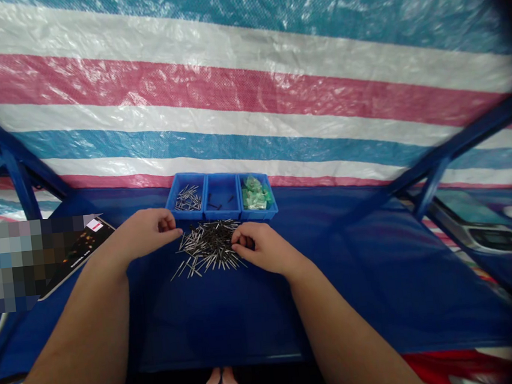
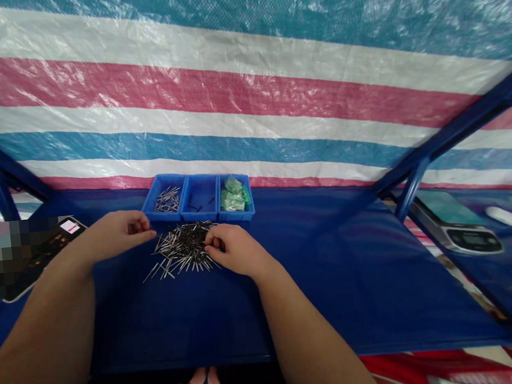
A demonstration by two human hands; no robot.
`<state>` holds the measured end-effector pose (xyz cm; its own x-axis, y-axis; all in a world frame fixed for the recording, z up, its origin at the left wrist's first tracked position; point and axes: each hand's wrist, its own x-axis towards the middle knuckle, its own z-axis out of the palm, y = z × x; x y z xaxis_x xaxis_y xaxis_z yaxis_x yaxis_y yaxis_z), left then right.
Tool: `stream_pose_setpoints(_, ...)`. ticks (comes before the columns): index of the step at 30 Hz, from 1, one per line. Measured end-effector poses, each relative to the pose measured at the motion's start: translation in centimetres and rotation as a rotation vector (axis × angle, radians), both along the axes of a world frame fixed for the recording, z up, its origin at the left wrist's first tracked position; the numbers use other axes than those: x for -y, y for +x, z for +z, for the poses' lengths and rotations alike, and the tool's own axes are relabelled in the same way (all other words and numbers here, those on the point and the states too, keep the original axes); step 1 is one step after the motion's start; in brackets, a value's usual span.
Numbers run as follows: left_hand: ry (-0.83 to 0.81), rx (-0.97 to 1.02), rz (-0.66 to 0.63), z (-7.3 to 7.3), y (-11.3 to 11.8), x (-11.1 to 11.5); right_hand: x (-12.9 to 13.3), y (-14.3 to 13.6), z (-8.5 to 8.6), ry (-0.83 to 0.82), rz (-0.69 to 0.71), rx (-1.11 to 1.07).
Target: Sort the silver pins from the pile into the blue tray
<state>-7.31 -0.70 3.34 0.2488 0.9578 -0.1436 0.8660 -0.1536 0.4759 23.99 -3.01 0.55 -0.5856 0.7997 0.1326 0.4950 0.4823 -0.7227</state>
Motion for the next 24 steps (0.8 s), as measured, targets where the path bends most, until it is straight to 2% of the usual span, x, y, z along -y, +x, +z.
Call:
stream_pose_setpoints(2,-0.172,-0.025,-0.077,0.0,0.1,0.4,0.0,0.0,0.0,0.004,0.005,0.008)
stream_pose_setpoints(4,-0.243,-0.045,-0.114,-0.3,0.5,0.5,0.0,0.0,0.0,0.004,0.009,0.013)
stream_pose_setpoints(11,-0.214,-0.174,-0.135,-1.1,1.6,0.1,-0.2,0.0,-0.3,0.000,0.014,0.015)
stream_pose_setpoints(17,-0.109,-0.094,-0.149,-0.4,0.6,0.0,-0.1,0.0,-0.1,0.007,0.004,0.027)
stream_pose_setpoints(24,0.186,0.118,0.008,0.3,-0.2,-0.3,-0.1,0.1,-0.2,0.013,0.004,0.029)
